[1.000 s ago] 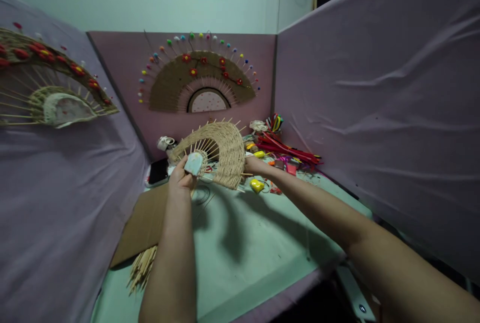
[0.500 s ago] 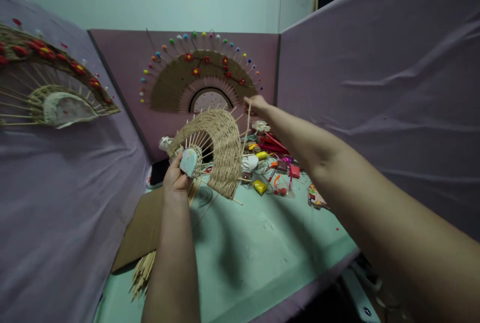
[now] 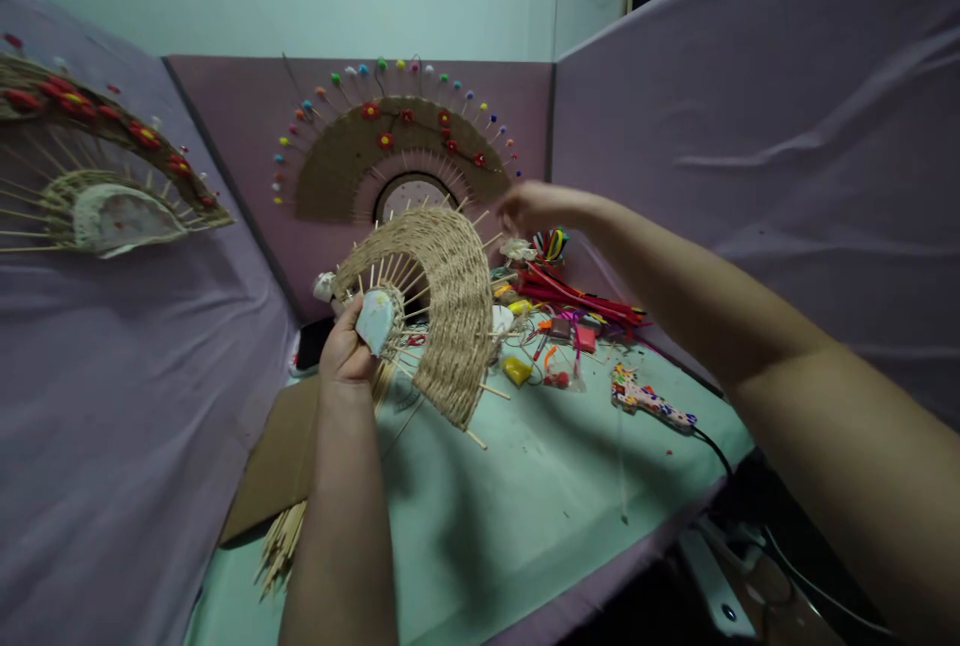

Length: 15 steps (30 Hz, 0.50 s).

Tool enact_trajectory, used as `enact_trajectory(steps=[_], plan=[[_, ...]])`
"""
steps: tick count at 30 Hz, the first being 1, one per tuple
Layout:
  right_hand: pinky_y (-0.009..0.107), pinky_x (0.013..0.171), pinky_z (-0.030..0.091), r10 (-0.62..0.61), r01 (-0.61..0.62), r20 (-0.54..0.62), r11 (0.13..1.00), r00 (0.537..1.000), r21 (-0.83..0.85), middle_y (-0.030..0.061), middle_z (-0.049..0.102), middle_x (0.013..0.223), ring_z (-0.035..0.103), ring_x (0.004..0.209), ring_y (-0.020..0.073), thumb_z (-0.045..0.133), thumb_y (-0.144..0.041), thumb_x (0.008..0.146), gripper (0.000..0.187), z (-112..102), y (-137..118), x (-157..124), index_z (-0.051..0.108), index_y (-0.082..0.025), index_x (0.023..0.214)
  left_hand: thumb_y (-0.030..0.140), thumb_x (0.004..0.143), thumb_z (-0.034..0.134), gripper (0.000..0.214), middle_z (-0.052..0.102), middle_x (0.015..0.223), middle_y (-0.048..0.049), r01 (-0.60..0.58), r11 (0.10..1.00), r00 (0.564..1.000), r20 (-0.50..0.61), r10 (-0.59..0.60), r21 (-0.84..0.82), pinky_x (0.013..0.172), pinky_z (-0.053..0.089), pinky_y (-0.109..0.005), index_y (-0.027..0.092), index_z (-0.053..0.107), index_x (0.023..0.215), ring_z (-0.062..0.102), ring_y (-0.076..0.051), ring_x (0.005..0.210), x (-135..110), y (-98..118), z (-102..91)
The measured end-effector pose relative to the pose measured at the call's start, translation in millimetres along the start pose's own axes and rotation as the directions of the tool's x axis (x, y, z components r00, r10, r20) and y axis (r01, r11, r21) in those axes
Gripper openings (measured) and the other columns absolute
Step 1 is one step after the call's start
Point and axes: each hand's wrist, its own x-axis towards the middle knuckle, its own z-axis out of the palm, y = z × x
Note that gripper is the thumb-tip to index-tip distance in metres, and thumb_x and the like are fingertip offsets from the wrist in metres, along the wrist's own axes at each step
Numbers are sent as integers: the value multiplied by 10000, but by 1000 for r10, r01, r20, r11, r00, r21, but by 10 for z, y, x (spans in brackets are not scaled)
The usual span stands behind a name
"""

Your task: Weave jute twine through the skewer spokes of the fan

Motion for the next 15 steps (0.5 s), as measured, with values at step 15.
enact_trajectory(steps=[15], plan=[[317, 751, 478, 34, -84, 81, 104, 996, 991, 56, 649, 897, 609, 786, 154, 681, -449, 697, 402, 1139, -703, -1811, 595, -199, 1000, 185, 915, 356, 368, 709, 703, -102, 187, 970, 982, -55, -180, 156, 710, 563, -312, 49, 524, 1212, 685, -184, 631, 99, -379, -151]])
